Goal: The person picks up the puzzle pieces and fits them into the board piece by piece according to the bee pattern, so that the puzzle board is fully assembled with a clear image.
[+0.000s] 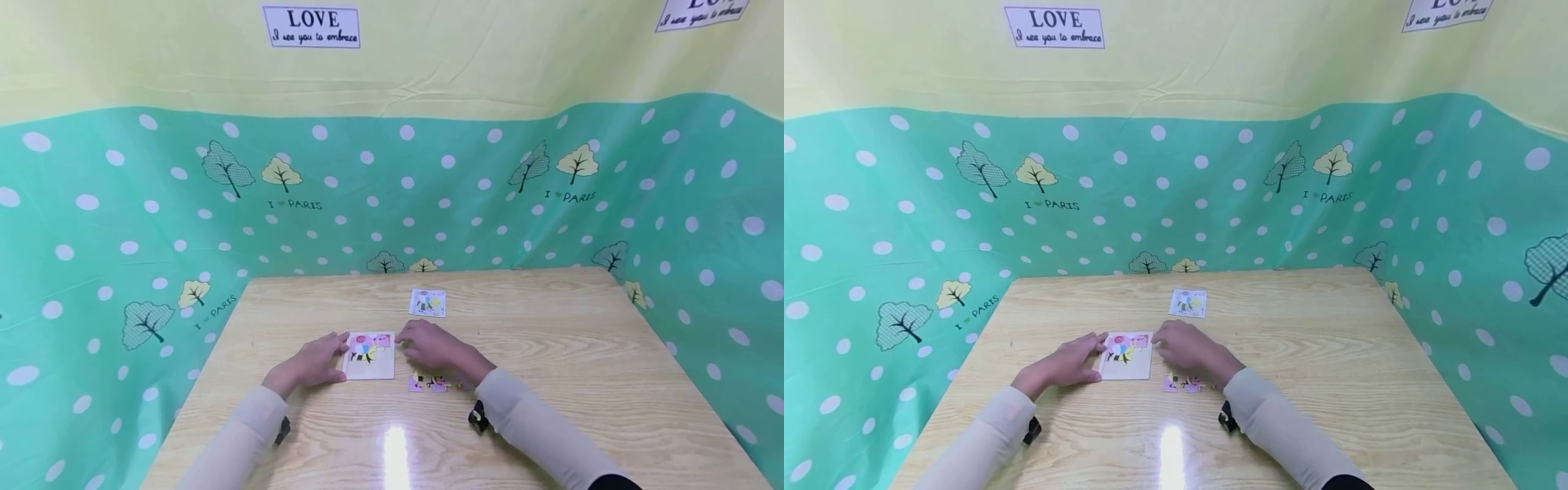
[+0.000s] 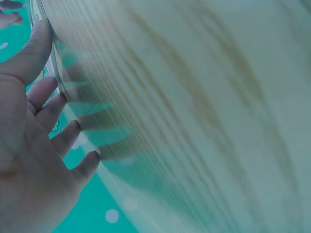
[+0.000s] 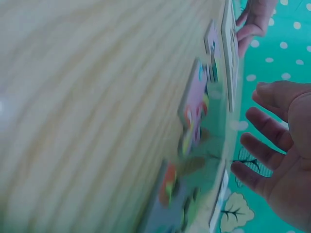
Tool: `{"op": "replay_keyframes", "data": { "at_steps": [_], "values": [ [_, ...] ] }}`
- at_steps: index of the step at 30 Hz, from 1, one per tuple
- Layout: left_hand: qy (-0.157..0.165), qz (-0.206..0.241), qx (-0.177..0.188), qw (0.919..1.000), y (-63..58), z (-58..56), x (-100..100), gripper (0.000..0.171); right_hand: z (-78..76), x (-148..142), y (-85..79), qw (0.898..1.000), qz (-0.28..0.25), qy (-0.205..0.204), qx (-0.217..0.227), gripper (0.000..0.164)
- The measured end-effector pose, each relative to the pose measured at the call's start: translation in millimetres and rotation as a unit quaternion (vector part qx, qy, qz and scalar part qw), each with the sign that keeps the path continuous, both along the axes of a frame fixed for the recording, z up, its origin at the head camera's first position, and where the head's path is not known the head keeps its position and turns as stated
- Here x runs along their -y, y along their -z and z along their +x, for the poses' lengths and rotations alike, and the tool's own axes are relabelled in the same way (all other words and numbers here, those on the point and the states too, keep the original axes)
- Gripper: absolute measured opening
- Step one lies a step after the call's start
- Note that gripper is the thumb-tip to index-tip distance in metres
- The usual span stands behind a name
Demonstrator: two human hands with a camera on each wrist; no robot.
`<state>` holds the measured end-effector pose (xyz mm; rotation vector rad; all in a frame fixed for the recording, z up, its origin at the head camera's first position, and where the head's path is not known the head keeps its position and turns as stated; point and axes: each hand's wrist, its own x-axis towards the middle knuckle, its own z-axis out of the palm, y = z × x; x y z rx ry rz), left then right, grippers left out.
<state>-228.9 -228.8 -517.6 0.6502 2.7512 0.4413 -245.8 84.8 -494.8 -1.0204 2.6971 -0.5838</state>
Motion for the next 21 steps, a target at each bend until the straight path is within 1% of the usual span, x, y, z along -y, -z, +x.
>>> {"op": "replay_keyframes", "data": {
  "at_steps": [5, 8, 16, 21],
  "values": [
    [0.005, 0.003, -0.001, 1.0, -0.9, 0.4, 2, 0.064, 0.0, -15, -3.2, 1.0, -0.002, 0.001, -0.011, 0.03],
    [0.004, 0.005, 0.0, 1.0, -0.3, 0.1, 2, 0.064, 1.9, -25, -5.4, 1.0, -0.007, 0.009, -0.006, 0.031],
    [0.006, 0.012, -0.004, 0.9999, -1.5, -1.9, 1, 0.064, 5.3, -51, -6.8, 1.0, 0.0, 0.025, -0.003, 0.03],
    [0.004, 0.01, -0.001, 0.9999, 2.8, -2.5, 3, 0.064, 7.2, -63, -4.2, 1.0, 0.006, 0.022, -0.004, 0.03]
  ]
}}
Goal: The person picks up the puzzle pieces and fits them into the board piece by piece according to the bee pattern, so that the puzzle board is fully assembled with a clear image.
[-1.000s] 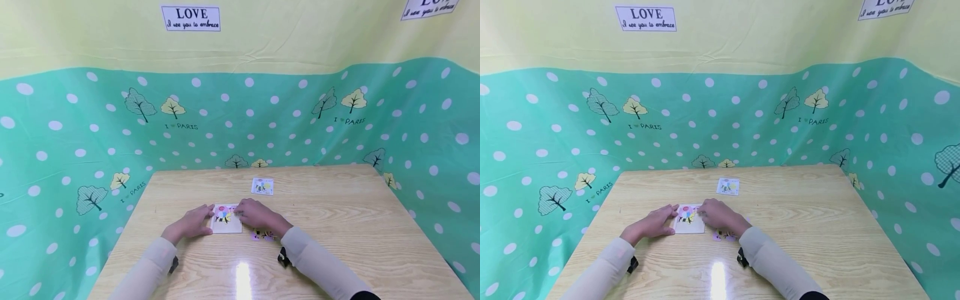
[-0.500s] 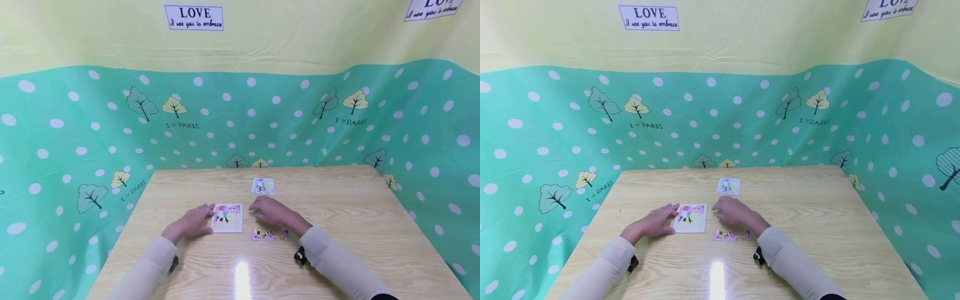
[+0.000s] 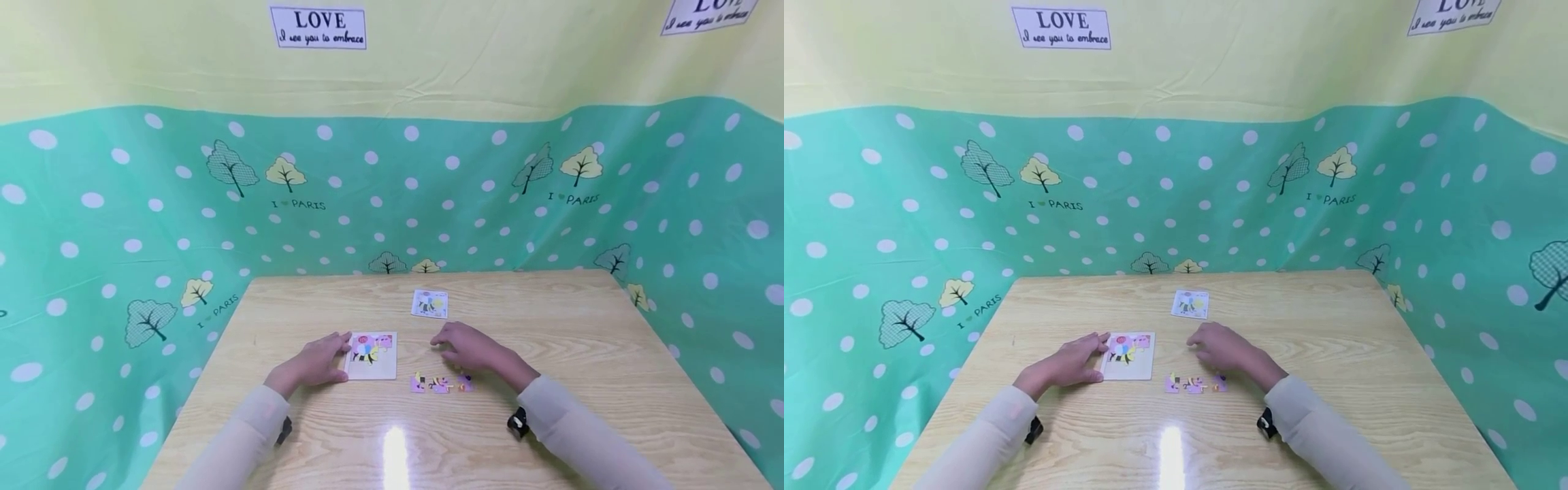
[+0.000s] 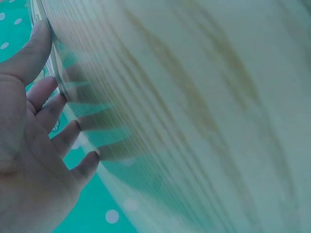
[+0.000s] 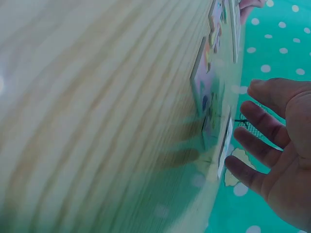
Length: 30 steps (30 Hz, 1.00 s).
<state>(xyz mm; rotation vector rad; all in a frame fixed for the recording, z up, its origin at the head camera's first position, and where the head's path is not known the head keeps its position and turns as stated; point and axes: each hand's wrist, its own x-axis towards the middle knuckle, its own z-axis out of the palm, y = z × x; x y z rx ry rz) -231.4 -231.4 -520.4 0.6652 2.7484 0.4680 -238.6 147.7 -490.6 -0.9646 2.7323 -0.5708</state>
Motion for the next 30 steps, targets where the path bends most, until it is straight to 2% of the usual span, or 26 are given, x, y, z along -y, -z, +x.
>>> {"op": "replay_keyframes", "data": {
  "at_steps": [9, 15, 23, 30],
  "values": [
    [-0.001, -0.004, 0.002, 1.0, 4.9, -0.9, 0, 0.065, 2.7, -19, 2.3, 1.0, 0.007, 0.015, -0.004, 0.03],
    [-0.007, 0.0, 0.002, 1.0, 1.8, -0.3, 0, 0.065, 4.8, -30, 6.0, 1.0, 0.007, 0.029, -0.007, 0.028],
    [-0.005, 0.001, 0.0, 1.0, 0.5, 1.1, 0, 0.064, 7.4, -41, 12.3, 1.0, -0.002, 0.002, -0.018, 0.03],
    [-0.007, 0.008, 0.008, 0.9999, -1.1, 0.3, 0, 0.065, 8.5, -42, 13.8, 0.999, 0.014, -0.015, -0.028, 0.03]
  ]
}}
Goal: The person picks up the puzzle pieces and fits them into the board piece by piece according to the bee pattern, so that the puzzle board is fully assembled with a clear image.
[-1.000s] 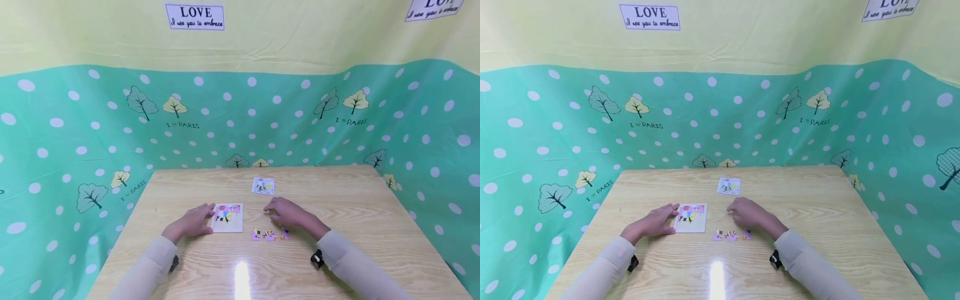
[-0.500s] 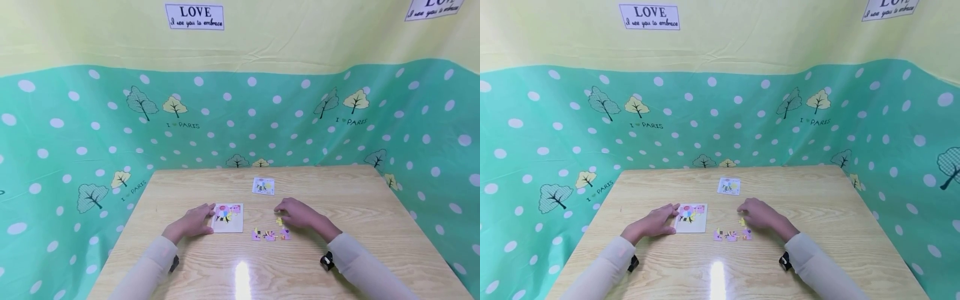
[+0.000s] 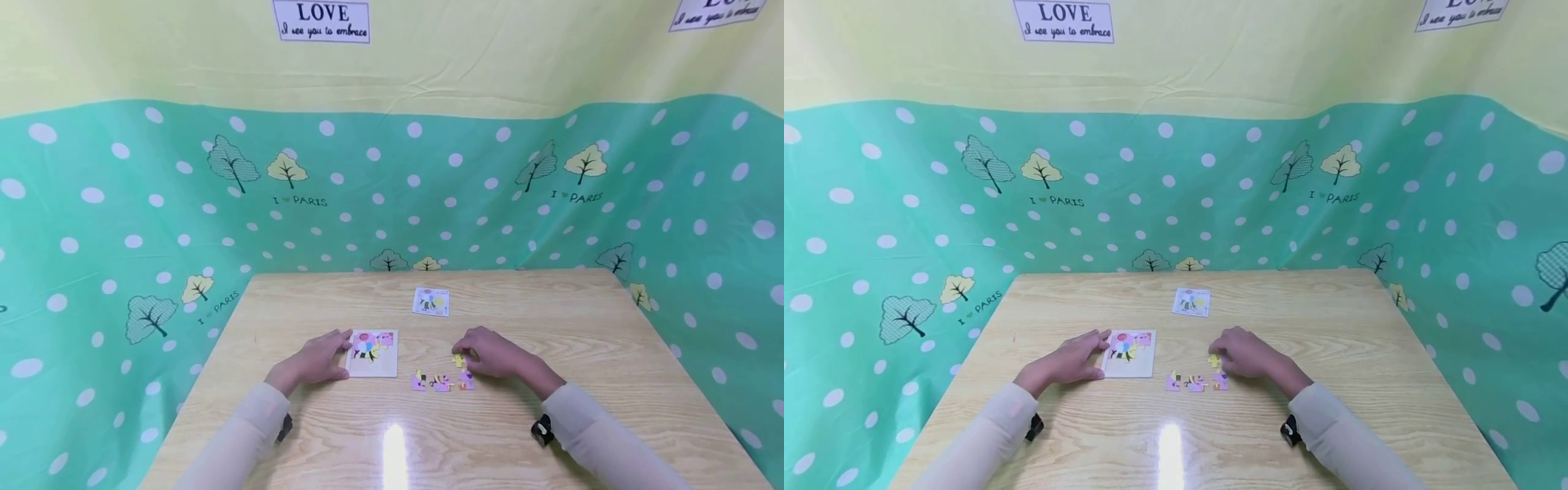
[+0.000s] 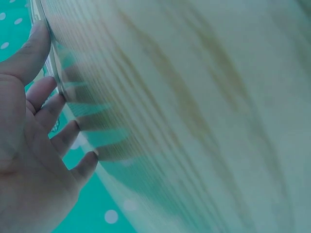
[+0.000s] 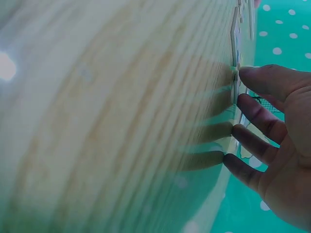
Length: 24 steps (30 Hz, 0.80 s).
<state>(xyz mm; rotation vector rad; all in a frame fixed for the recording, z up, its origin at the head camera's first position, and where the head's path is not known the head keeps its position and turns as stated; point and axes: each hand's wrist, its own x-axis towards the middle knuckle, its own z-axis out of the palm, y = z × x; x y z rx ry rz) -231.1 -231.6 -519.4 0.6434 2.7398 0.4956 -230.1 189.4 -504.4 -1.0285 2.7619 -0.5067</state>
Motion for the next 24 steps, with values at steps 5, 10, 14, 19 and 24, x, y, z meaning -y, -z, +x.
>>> {"op": "replay_keyframes", "data": {
  "at_steps": [5, 10, 14, 19, 24],
  "values": [
    [0.0, 0.005, -0.001, 1.0, -1.0, -0.9, -0.4, 0.065, -1.0, -1.8, 2.0, 1.0, 0.009, 0.0, -0.013, 0.029],
    [-0.001, -0.005, -0.004, 1.0, 0.5, -0.7, -0.1, 0.064, -1.9, -2.1, 2.4, 1.0, 0.012, 0.007, -0.01, 0.029],
    [-0.001, -0.01, -0.003, 0.9999, 0.4, -0.5, 0.0, 0.066, -2.2, -1.0, 2.4, 1.0, 0.016, 0.015, -0.006, 0.03],
    [-0.003, -0.008, -0.002, 1.0, -0.6, -1.1, 0.7, 0.065, -2.7, 2.5, 4.4, 0.999, 0.023, 0.012, -0.026, 0.032],
    [0.0, -0.009, 0.003, 1.0, 1.4, -1.2, 0.8, 0.064, -2.4, 2.9, 7.4, 0.999, 0.025, 0.011, -0.035, 0.033]
  ]
}}
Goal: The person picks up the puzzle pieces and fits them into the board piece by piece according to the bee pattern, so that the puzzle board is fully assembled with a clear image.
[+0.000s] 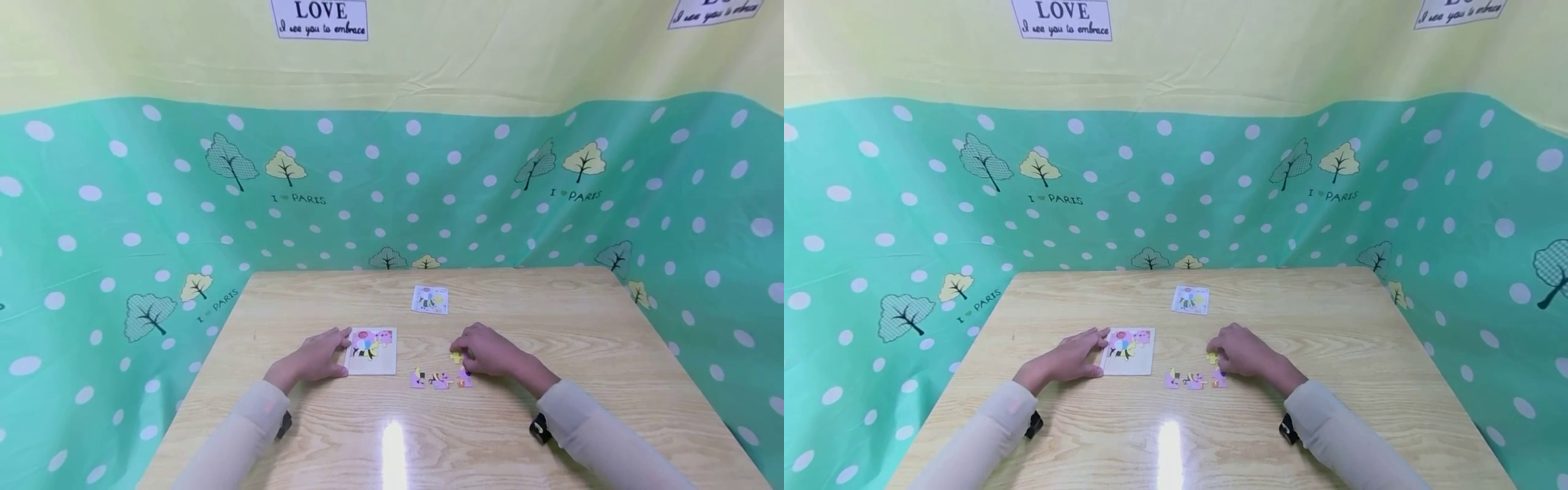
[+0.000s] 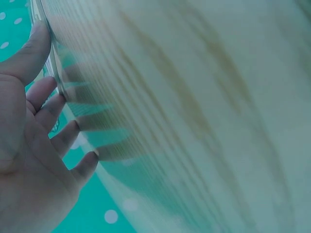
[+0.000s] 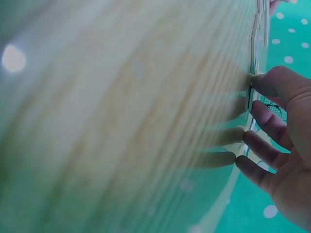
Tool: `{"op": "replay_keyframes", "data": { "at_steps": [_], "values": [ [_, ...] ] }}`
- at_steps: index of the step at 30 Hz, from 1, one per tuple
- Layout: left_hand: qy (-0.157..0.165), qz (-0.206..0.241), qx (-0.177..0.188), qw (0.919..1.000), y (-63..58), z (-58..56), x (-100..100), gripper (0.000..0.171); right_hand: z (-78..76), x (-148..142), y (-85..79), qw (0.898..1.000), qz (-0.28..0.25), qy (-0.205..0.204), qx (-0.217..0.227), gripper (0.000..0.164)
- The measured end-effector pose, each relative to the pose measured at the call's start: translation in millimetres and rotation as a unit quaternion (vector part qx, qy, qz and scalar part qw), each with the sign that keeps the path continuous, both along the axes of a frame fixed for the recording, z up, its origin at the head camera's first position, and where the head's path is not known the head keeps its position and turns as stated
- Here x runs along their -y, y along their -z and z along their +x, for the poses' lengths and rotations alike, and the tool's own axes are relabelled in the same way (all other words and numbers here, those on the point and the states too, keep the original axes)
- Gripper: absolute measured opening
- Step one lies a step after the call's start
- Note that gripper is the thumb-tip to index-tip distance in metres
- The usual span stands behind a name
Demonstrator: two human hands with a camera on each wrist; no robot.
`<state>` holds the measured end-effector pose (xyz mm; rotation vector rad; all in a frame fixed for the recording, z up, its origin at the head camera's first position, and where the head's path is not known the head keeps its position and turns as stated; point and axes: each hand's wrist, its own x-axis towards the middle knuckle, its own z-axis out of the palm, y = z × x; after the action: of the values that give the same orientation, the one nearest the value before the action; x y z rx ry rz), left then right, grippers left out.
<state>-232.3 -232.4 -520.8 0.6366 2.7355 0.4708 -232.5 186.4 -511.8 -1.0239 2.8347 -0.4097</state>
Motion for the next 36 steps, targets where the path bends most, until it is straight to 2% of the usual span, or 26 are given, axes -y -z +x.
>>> {"op": "replay_keyframes", "data": {
  "at_steps": [7, 18, 25, 36],
  "values": [
    [0.0, -0.001, -0.002, 1.0, -0.1, -0.3, -2, 0.064, -0.8, -2, 0.6, 1.0, -0.007, 0.0, -0.001, 0.034],
    [-0.005, 0.007, 0.002, 1.0, 0.0, 2.0, -1, 0.062, -0.7, 2, -2.4, 0.999, -0.036, 0.024, 0.006, 0.032],
    [-0.011, 0.005, 0.01, 0.9999, -0.4, 3.6, 0, 0.064, -2.4, 12, -6.9, 0.999, -0.043, 0.03, 0.013, 0.032],
    [-0.004, 0.008, 0.001, 1.0, 0.1, 2.5, 1, 0.062, -7.9, 34, -9.4, 0.999, -0.046, 0.024, 0.003, 0.032]
  ]
}}
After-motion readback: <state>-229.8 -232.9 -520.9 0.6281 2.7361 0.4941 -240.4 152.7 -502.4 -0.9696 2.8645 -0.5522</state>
